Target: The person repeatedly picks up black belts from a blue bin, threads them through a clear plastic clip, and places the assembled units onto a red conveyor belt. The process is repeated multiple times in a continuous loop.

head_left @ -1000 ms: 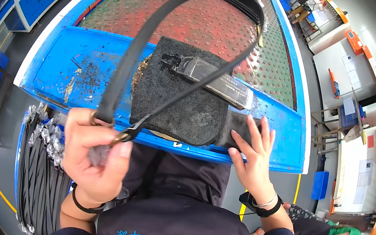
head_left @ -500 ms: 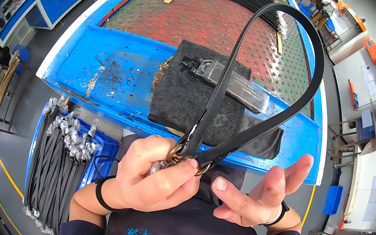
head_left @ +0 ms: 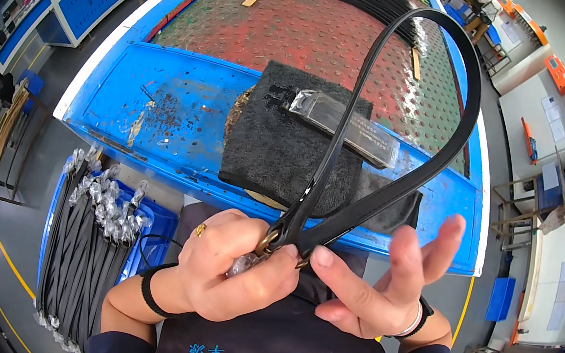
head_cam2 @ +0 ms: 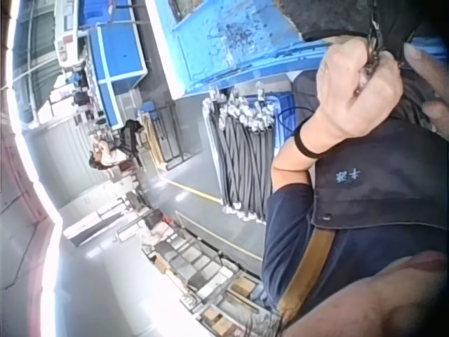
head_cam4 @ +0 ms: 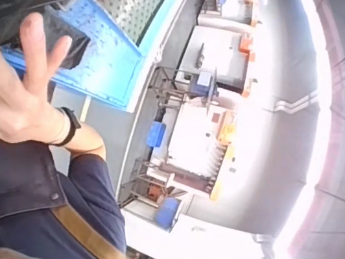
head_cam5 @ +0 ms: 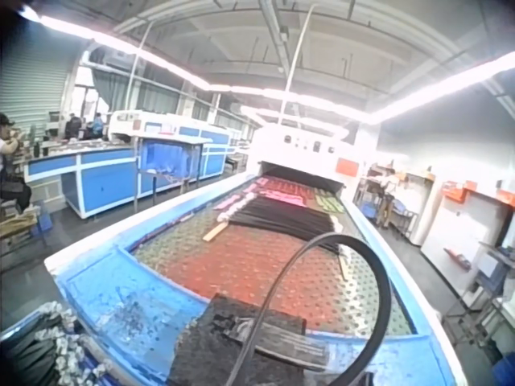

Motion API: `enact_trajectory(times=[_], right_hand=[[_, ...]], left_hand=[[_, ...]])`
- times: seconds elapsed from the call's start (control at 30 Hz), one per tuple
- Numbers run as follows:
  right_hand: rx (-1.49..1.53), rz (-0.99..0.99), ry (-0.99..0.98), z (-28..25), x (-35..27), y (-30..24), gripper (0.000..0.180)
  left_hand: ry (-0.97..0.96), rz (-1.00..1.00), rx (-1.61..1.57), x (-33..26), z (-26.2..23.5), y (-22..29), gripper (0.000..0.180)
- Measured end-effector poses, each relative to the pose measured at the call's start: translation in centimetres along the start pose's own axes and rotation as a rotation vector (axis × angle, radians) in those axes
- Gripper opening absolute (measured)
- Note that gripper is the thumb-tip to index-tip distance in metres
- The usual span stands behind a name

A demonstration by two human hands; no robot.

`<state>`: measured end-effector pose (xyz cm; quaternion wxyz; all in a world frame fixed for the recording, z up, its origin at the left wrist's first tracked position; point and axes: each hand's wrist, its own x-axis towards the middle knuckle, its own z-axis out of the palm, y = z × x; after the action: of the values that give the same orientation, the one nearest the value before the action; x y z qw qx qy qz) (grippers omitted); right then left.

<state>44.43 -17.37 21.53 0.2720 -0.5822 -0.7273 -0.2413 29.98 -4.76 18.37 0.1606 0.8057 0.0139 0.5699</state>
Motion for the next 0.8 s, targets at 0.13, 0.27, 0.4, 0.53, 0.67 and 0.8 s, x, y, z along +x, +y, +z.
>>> enact_trajectory(times=[0.13, 0.27, 0.4, 0.53, 0.67, 0.8], right_hand=[[0.239, 0.009, 0.072, -0.2, -0.3, 0.4, 0.035], [0.232, 0.008, 0.132, -0.1, -3.6, 2.7, 0.035], [-0.017, 0.407, -0.291, 0.9, -6.4, 5.0, 0.031], [-0.159, 0.408, -0.439, 0.5, -8.5, 6.4, 0.026], [-0.178, 0.337, -0.168, -3.5, -6.5, 6.0, 0.027], [-0.232, 0.007, 0.037, -5.0, -3.7, 4.0, 0.033]], left_hand=[[-0.053, -0.023, 0.002, 0.1, -0.3, -0.2, 0.035], [-0.031, -0.188, 0.053, 0.9, -1.1, 0.1, 0.026], [-0.07, -0.315, -0.067, 2.6, -2.2, -0.7, 0.018], [-0.179, -0.397, -0.224, 4.0, -2.9, -1.0, 0.013], [-0.279, -0.49, -0.317, 5.3, -2.8, -0.4, 0.01], [-0.373, -0.509, -0.367, 6.1, -1.9, 0.2, 0.011]])
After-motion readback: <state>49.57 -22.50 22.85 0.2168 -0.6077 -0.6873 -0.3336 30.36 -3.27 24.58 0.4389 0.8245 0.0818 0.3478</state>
